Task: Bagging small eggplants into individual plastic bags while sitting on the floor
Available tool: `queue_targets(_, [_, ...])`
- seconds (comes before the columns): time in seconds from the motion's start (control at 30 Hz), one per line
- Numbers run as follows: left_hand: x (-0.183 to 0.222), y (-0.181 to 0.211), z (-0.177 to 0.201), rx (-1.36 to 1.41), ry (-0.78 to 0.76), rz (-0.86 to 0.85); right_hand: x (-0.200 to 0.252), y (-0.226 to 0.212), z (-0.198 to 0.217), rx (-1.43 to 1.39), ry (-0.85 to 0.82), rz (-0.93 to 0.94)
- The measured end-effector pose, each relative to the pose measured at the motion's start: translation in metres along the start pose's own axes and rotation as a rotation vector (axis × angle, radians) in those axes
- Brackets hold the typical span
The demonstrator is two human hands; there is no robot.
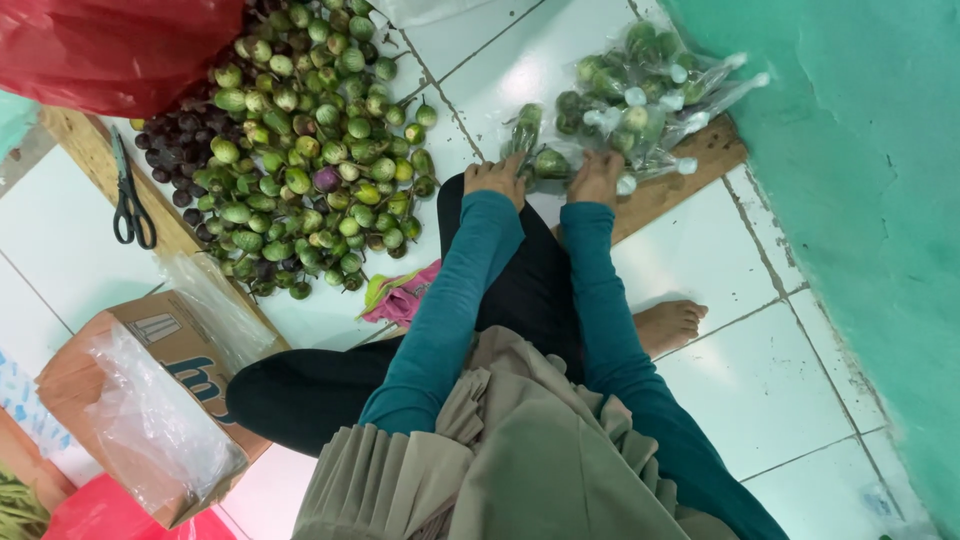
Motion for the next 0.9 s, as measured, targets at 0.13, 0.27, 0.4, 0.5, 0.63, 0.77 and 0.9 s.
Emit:
queue_targets(0.13, [0.001,-0.001,0.019,0.007,-0.121,-0.078,0.004,-0.044,0.002,0.207,-0.033,0.141])
queue_targets(0.27, [0.015,0.008,0.061,0.061,-0.159,-0.266,-0.013,-0.017,0.008,0.504,-0.028,0.560])
queue_targets(0.4, [0.015,0.006,0.064,0.148,-0.177,-0.315,-0.056,0.063,0.009,0.820,0.018,0.955])
queue_targets(0.5, [0.013,-0.002,0.036,0.190,-0.126,-0.291,-0.045,0.042,0.012,0.880,0.015,0.867])
queue_targets(0.63, [0.014,-0.009,0.026,0.211,-0.080,-0.282,-0.036,0.019,0.023,0.727,-0.124,0.846])
queue_targets(0.77, [0.026,-0.013,0.023,0.258,0.069,-0.249,0.004,-0.033,0.030,0.718,-0.107,0.967])
queue_targets(0.9, [0.046,-0.016,0.032,0.227,0.197,-0.194,0.038,-0.065,0.002,0.592,-0.217,1.027])
Point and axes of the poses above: each hand's wrist, its own x-axis away from the middle knuckle, its own z-axis out of the back of the hand, y = z × x, the point moved 3 cm from there along -x, towards the middle knuckle, and after that the axes turned 12 degrees about y, right-handed, at the moved point
